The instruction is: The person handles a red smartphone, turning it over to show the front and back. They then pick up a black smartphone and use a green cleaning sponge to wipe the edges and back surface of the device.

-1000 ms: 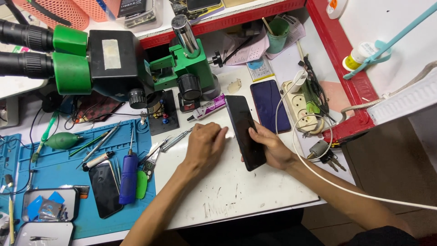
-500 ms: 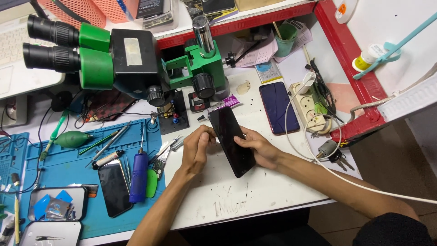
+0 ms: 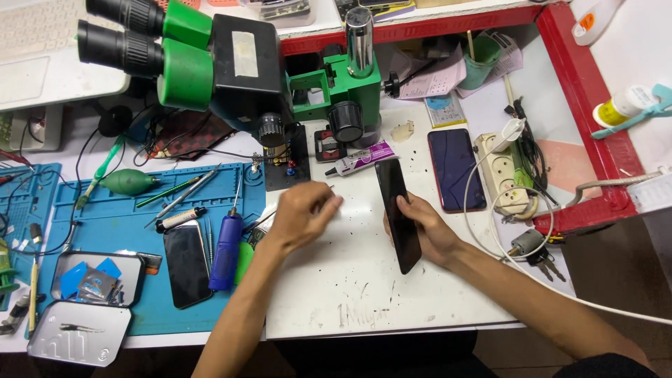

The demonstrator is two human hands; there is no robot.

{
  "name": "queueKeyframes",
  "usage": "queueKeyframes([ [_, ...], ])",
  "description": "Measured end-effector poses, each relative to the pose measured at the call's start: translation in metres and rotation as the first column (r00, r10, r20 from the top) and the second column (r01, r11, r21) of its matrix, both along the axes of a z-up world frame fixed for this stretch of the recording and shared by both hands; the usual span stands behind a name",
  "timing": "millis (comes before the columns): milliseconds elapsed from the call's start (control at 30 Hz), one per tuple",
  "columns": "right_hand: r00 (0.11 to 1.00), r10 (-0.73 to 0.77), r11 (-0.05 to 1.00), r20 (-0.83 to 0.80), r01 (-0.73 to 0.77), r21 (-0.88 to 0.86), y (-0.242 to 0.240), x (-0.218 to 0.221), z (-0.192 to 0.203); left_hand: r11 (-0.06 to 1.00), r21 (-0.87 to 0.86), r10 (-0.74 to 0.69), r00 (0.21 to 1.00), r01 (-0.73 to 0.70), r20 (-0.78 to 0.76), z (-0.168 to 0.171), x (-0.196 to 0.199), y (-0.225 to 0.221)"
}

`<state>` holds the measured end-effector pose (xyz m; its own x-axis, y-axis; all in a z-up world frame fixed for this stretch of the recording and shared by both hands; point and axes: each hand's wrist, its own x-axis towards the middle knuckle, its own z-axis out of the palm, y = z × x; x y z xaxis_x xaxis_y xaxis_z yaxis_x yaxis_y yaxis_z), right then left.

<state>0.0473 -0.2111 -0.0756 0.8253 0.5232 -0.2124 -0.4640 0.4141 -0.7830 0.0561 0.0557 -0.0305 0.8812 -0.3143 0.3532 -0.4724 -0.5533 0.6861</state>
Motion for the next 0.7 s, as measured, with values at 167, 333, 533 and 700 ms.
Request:
queueKeyframes([
  [167,0.994,-0.109,0.994,-0.023,0.109,0.020,0.006,-0.012,0.018,0.950,0.022,-0.306,0.943,0.311,-0.131,0.030,-0.035,-0.042],
  [333,0.993,-0.108,0.989,-0.042,0.112,0.101,0.002,-0.008,0.011,0.961,-0.003,-0.274,0.951,0.277,-0.145,0.004,-0.029,-0.038],
  [533,0.981,0.175,0.879,0.080,-0.192,0.437,0.010,-0.022,0.038,0.952,-0.292,0.115,0.992,-0.095,0.051,-0.004,-0.017,-0.021],
  [700,0.899,0.423,0.779,0.109,-0.423,0.463,0.005,-0.030,0.046,0.888,-0.454,0.005,0.991,-0.067,-0.137,0.007,-0.018,-0.017],
])
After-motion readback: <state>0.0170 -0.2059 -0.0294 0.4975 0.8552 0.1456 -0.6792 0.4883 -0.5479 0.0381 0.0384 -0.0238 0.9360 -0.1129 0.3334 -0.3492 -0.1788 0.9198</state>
